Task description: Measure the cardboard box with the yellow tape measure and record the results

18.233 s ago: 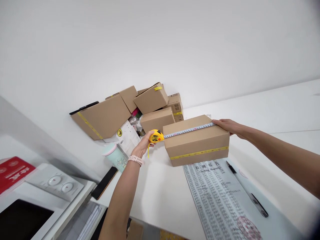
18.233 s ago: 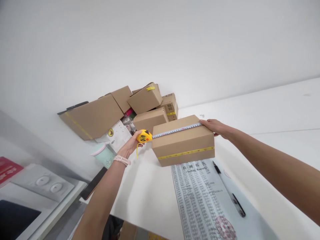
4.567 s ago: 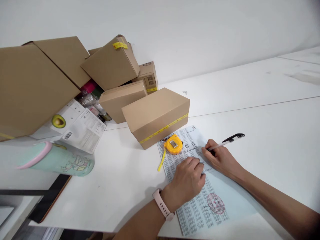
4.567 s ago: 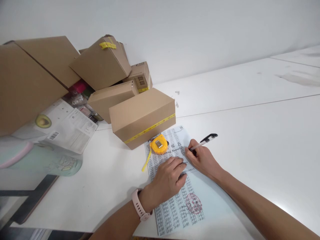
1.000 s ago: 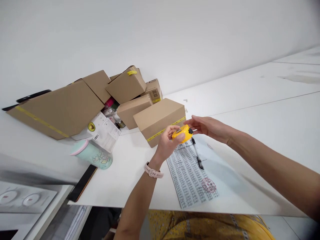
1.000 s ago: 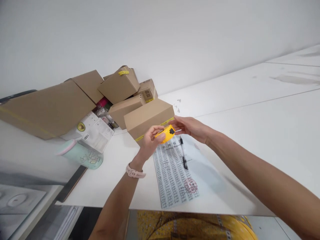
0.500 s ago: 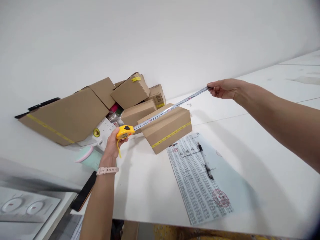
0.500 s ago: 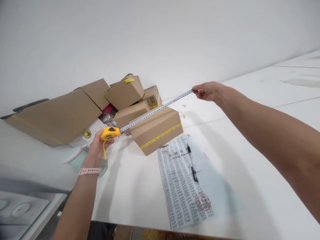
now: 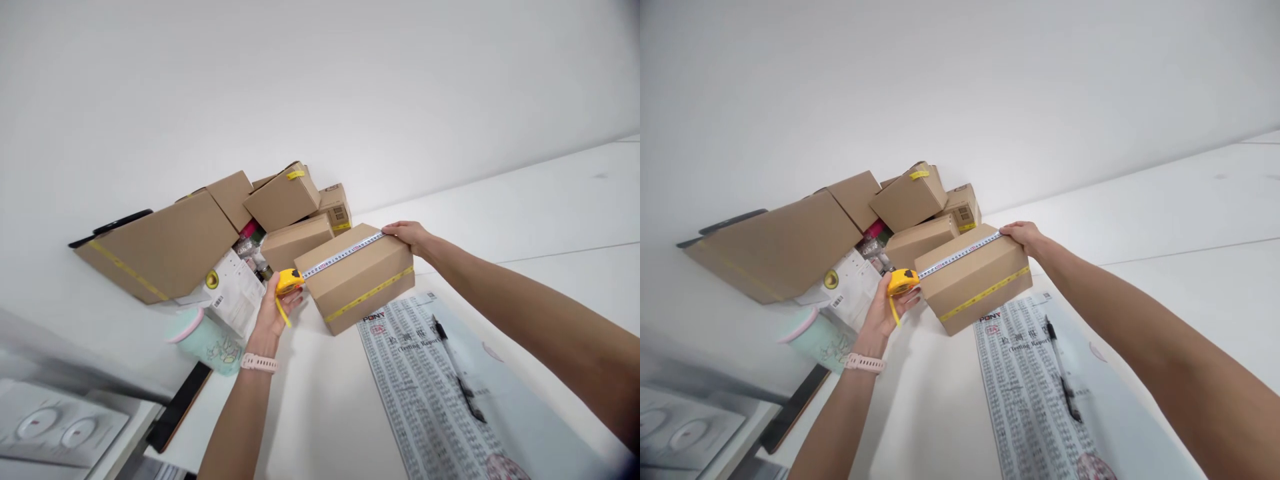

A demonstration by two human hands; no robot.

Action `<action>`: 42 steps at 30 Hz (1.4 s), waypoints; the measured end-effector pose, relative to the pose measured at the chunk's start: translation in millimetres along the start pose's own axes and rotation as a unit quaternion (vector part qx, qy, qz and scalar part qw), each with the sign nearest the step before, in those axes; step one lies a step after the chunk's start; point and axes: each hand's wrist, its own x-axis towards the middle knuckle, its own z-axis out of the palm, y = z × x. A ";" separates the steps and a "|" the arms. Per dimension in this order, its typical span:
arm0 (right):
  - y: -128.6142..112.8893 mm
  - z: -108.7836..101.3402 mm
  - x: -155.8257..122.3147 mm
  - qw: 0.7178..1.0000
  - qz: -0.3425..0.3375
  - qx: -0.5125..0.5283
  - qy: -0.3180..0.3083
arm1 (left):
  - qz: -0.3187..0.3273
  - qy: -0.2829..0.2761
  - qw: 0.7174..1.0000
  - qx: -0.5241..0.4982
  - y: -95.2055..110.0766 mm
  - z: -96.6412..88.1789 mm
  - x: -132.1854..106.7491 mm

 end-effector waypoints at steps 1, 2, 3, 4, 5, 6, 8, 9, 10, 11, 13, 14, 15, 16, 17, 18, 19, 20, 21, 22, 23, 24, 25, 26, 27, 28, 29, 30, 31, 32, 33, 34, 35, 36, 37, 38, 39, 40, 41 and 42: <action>3.8 0.1 -2.1 1.000 -0.002 -0.001 0.010 | 0.003 0.000 1.000 -0.014 -1.2 7.4 -0.7; 6.3 -1.6 -4.9 1.000 -0.004 -0.003 0.020 | 0.008 0.002 1.000 -0.026 -1.5 13.9 -2.3; 7.5 -5.0 -8.5 1.000 -0.007 -0.005 0.030 | 0.013 0.005 0.999 -0.037 -1.3 19.3 -4.9; 7.5 -10.2 -13.0 0.999 -0.010 -0.006 0.039 | 0.017 0.007 0.999 -0.044 -0.6 23.7 -8.7; 6.5 -16.9 -18.4 0.999 -0.013 -0.006 0.048 | 0.021 0.006 0.999 -0.050 0.1 27.3 -13.5; 4.7 -25.0 -24.6 0.998 -0.016 -0.006 0.057 | 0.024 0.002 0.998 -0.054 0.7 30.3 -19.1; 0.0 -44.0 -38.4 0.997 -0.020 -0.006 0.076 | 0.029 -0.012 0.998 -0.063 1.0 35.7 -31.1; -2.5 -53.9 -45.3 0.996 -0.022 -0.007 0.085 | 0.032 -0.022 0.997 -0.067 0.6 38.6 -36.5; -4.8 -63.4 -51.7 0.995 -0.025 -0.007 0.093 | 0.037 -0.033 0.996 -0.070 -0.1 41.9 -41.0; -6.7 -72.1 -57.3 0.994 -0.029 -0.005 0.102 | 0.042 -0.045 0.996 -0.072 -1.1 45.6 -44.0; -9.0 -85.3 -64.8 0.992 -0.038 0.006 0.119 | 0.048 -0.067 0.994 -0.073 -3.4 53.6 -45.2; -9.4 -89.6 -66.4 0.991 -0.045 0.013 0.126 | 0.049 -0.076 0.993 -0.074 -4.5 57.6 -43.5; -9.1 -92.2 -66.8 0.990 -0.053 0.019 0.133 | 0.048 -0.082 0.993 -0.074 -5.6 61.3 -40.6; -8.3 -93.5 -66.1 0.988 -0.064 0.021 0.139 | 0.046 -0.085 0.993 -0.075 -6.6 64.5 -37.1; -6.9 -93.6 -64.8 0.987 -0.075 0.022 0.143 | 0.045 -0.088 0.992 -0.076 -7.5 67.0 -33.3; -5.1 -93.1 -63.3 0.985 -0.084 0.021 0.146 | 0.044 -0.091 0.992 -0.076 -8.5 68.7 -29.9; -3.0 -92.2 -61.9 0.985 -0.091 0.020 0.147 | 0.043 -0.093 0.992 -0.074 -9.7 69.4 -27.0; -0.5 -91.3 -60.9 0.985 -0.092 0.018 0.147 | 0.041 -0.094 0.992 -0.071 -11.1 69.3 -24.9; 2.1 -90.6 -60.4 0.985 -0.089 0.016 0.146 | 0.039 -0.095 0.992 -0.067 -12.8 68.4 -23.7; 4.8 -90.3 -60.5 0.986 -0.081 0.014 0.144 | 0.036 -0.095 0.993 -0.063 -14.8 67.1 -23.2; 7.4 -90.4 -61.1 0.987 -0.073 0.013 0.142 | 0.033 -0.094 0.993 -0.059 -16.9 65.5 -23.5; 9.7 -90.8 -62.1 0.988 -0.065 0.012 0.139 | 0.030 -0.094 0.994 -0.056 -19.0 63.9 -24.1; 11.4 -91.5 -63.3 0.989 -0.057 0.011 0.137 | 0.028 -0.094 0.994 -0.053 -20.9 62.5 -25.0; 12.5 -92.4 -64.7 0.989 -0.050 0.010 0.136 | 0.026 -0.094 0.994 -0.052 -22.5 61.4 -26.0; 13.0 -93.3 -66.3 0.990 -0.044 0.008 0.136 | 0.024 -0.094 0.994 -0.051 -23.6 60.6 -27.0; 12.9 -94.1 -68.2 0.990 -0.036 0.006 0.138 | 0.022 -0.093 0.994 -0.050 -24.4 60.1 -28.0; 12.3 -95.0 -70.6 0.989 -0.029 0.003 0.142 | 0.019 -0.093 0.994 -0.049 -24.8 59.7 -29.0; 11.5 -95.9 -73.5 0.989 -0.021 0.000 0.146 | 0.015 -0.092 0.994 -0.048 -25.0 59.2 -30.2; 10.7 -97.0 -77.3 0.989 -0.013 -0.003 0.149 | 0.012 -0.092 0.995 -0.047 -25.1 58.4 -31.6; 10.0 -98.3 -82.0 0.988 -0.006 -0.005 0.151 | 0.008 -0.093 0.995 -0.046 -25.2 57.3 -33.3; 9.7 -99.9 -87.5 0.988 0.000 -0.007 0.153 | 0.004 -0.094 0.995 -0.046 -25.5 55.7 -35.4; 9.8 -101.9 -93.8 0.988 0.003 -0.008 0.153 | 0.001 -0.094 0.994 -0.047 -26.0 53.8 -37.8; 10.3 -104.3 -100.5 0.988 0.006 -0.009 0.151 | -0.001 -0.096 0.994 -0.048 -26.5 51.4 -40.4; 11.2 -107.0 -107.5 0.989 0.008 -0.009 0.148 | -0.003 -0.097 0.994 -0.050 -27.2 48.8 -43.0; 12.6 -110.1 -114.2 0.989 0.010 -0.009 0.144 | -0.004 -0.100 0.994 -0.051 -27.8 46.2 -45.6; 14.4 -113.5 -120.4 0.990 0.010 -0.010 0.140 | -0.005 -0.102 0.993 -0.052 -28.4 43.5 -47.9; 16.4 -116.9 -125.7 0.991 0.008 -0.010 0.134 | -0.005 -0.105 0.993 -0.054 -28.8 41.1 -49.8; 18.7 -120.3 -129.9 0.992 0.004 -0.009 0.125 | -0.006 -0.106 0.993 -0.054 -29.1 39.1 -51.2; 21.1 -123.6 -132.9 0.993 0.001 -0.006 0.114 | -0.006 -0.107 0.993 -0.054 -29.1 37.5 -52.1; 23.4 -126.4 -134.6 0.995 -0.003 -0.001 0.102 | -0.007 -0.107 0.993 -0.054 -28.9 36.3 -52.5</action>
